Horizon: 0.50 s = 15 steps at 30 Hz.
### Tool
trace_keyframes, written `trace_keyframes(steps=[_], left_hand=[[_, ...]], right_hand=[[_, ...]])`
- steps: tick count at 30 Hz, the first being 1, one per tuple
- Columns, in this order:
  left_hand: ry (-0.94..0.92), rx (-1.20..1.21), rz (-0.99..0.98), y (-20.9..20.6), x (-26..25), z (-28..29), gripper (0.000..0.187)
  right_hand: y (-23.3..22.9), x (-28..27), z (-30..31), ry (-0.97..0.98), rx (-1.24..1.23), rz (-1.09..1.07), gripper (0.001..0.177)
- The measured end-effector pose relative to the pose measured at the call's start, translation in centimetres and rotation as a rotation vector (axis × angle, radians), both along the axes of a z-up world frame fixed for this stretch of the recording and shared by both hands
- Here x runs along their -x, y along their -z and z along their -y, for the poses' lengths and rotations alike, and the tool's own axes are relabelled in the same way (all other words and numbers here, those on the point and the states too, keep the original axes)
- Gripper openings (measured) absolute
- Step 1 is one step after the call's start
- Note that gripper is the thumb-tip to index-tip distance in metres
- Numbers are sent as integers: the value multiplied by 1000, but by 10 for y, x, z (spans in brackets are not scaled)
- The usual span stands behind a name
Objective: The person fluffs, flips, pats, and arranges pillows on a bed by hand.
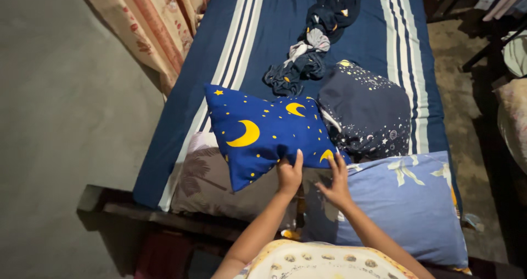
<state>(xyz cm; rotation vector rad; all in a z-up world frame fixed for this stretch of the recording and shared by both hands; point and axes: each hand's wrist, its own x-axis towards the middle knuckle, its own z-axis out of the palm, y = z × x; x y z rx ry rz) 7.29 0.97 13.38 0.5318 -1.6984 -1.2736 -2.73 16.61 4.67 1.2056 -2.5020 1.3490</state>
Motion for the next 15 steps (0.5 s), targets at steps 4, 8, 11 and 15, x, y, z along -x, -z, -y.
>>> trace_keyframes(steps=[4, 8, 11, 15], left_hand=[[17, 0, -24, -26, -29, 1, 26], [-13, 171, -78, -50, -54, 23, 25], [-94, 274, -45, -56, -70, 48, 19], [185, -165, -206, -47, -76, 65, 28]], right_hand=[[-23, 6, 33, 232, -83, 103, 109], [-62, 23, 64, 153, -47, 172, 91], [-102, 13, 77, 67, 261, 194, 67], [-164, 5, 59, 158, 405, -102, 41]])
